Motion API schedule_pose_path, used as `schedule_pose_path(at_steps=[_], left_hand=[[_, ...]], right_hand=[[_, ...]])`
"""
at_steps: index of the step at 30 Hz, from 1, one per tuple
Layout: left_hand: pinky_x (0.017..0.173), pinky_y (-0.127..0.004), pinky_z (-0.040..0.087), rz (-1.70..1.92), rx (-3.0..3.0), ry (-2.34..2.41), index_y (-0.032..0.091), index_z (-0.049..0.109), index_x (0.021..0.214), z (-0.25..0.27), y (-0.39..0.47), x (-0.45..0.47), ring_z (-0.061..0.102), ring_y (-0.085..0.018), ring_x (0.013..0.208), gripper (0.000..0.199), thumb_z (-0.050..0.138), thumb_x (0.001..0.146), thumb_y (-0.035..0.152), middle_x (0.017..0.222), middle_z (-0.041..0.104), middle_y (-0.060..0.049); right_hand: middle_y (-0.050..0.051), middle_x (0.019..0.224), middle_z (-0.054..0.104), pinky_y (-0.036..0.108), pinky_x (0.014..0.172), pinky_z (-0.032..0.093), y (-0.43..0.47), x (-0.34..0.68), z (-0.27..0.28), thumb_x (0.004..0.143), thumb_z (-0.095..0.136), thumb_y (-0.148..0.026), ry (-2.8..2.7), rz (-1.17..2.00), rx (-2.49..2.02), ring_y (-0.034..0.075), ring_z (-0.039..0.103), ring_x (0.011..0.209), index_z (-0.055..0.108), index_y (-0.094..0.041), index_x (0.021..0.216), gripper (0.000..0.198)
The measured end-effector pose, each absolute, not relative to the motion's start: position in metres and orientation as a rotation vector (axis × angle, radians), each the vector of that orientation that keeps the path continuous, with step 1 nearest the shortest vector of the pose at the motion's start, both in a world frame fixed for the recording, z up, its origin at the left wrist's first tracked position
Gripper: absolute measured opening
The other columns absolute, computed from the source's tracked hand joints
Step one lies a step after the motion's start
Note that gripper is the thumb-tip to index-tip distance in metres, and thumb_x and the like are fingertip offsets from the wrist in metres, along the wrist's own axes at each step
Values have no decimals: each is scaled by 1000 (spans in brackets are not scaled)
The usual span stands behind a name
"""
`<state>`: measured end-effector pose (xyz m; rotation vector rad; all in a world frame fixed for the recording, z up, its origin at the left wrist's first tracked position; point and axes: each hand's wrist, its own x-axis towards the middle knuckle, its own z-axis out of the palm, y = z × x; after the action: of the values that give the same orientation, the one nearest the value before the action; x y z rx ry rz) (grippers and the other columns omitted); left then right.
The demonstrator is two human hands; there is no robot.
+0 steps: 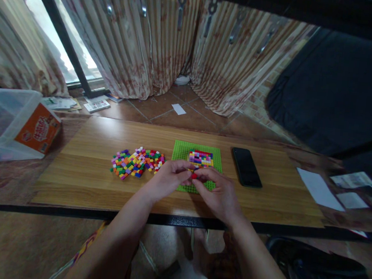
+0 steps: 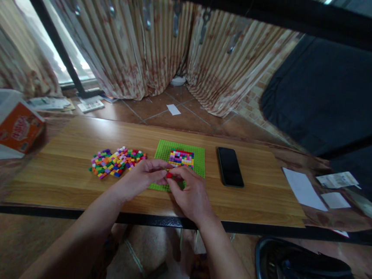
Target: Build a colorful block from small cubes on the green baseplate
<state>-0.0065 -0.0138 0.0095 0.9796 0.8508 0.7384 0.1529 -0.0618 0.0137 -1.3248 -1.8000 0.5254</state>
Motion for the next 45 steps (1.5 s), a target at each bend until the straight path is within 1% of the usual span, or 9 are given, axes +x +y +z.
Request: schedule_pose_path(at_steps=[5, 8, 14, 19, 24, 29, 35, 42, 45], left_hand=[[74, -26, 51, 732, 940, 818, 12, 70, 94, 10, -14, -8, 63, -10, 68, 25, 73, 71, 20, 80, 70, -2], [71, -25, 50, 745, 952, 812, 13, 70, 95, 9, -13, -9, 62, -9, 68, 28, 75, 69, 22, 79, 70, -2], [72, -24, 50, 749, 982, 805, 14, 70, 91, 8, -13, -7, 62, -9, 70, 24, 75, 69, 21, 82, 70, -1], [70, -24, 50, 740, 1008, 835, 14, 69, 89, 9, -15, -3, 61, -8, 67, 22, 75, 69, 23, 79, 69, -1], [65, -25, 49, 763, 1090, 932, 14, 67, 91, 9, -12, -2, 60, -10, 64, 20, 68, 75, 26, 74, 69, -1], [55, -23, 41, 851, 1338, 1123, 15, 66, 79, -5, -1, -9, 53, -11, 56, 14, 60, 78, 27, 64, 62, 0], [54, -23, 37, 850, 1485, 1159, 16, 67, 79, -13, -2, -5, 52, -12, 59, 12, 61, 75, 25, 65, 61, 1], [59, -25, 40, 809, 1544, 1174, 14, 68, 85, -12, -3, -2, 56, -14, 64, 16, 58, 78, 24, 73, 67, -3], [59, -25, 41, 799, 1544, 1168, 14, 68, 87, -14, -3, -2, 57, -15, 65, 17, 57, 79, 24, 73, 67, -3]], right_hand=[[1, 87, 71, 28, 75, 51, -62, 153, 13, 82, 62, -13, -1774, 516, -1268, 15, 65, 79, 67, -23, 91, 14], [1, 89, 71, 31, 78, 52, -62, 155, 11, 82, 64, -15, -1767, 524, -1276, 16, 67, 82, 68, -24, 93, 15], [2, 92, 72, 34, 80, 52, -61, 160, 11, 84, 67, -25, -1779, 536, -1304, 19, 67, 86, 68, -25, 94, 10], [4, 91, 70, 37, 82, 51, -60, 167, 15, 87, 63, -27, -1906, 441, -1294, 21, 64, 91, 69, -26, 91, 8], [5, 94, 68, 39, 87, 49, -55, 179, 10, 89, 61, -26, -1928, 325, -1352, 22, 62, 96, 69, -25, 93, 9], [5, 99, 63, 43, 90, 48, -46, 192, -3, 85, 65, -29, -1806, 241, -1469, 23, 59, 100, 73, -27, 90, 9], [5, 112, 61, 48, 97, 44, -42, 190, -16, 82, 69, -31, -1753, 303, -1473, 25, 56, 109, 75, -30, 88, 9], [5, 117, 62, 49, 101, 42, -38, 186, -26, 79, 72, -30, -1655, 392, -1453, 25, 55, 113, 77, -30, 87, 9], [5, 120, 61, 48, 103, 40, -36, 186, -29, 78, 73, -30, -1602, 455, -1447, 24, 55, 116, 77, -29, 87, 10]])
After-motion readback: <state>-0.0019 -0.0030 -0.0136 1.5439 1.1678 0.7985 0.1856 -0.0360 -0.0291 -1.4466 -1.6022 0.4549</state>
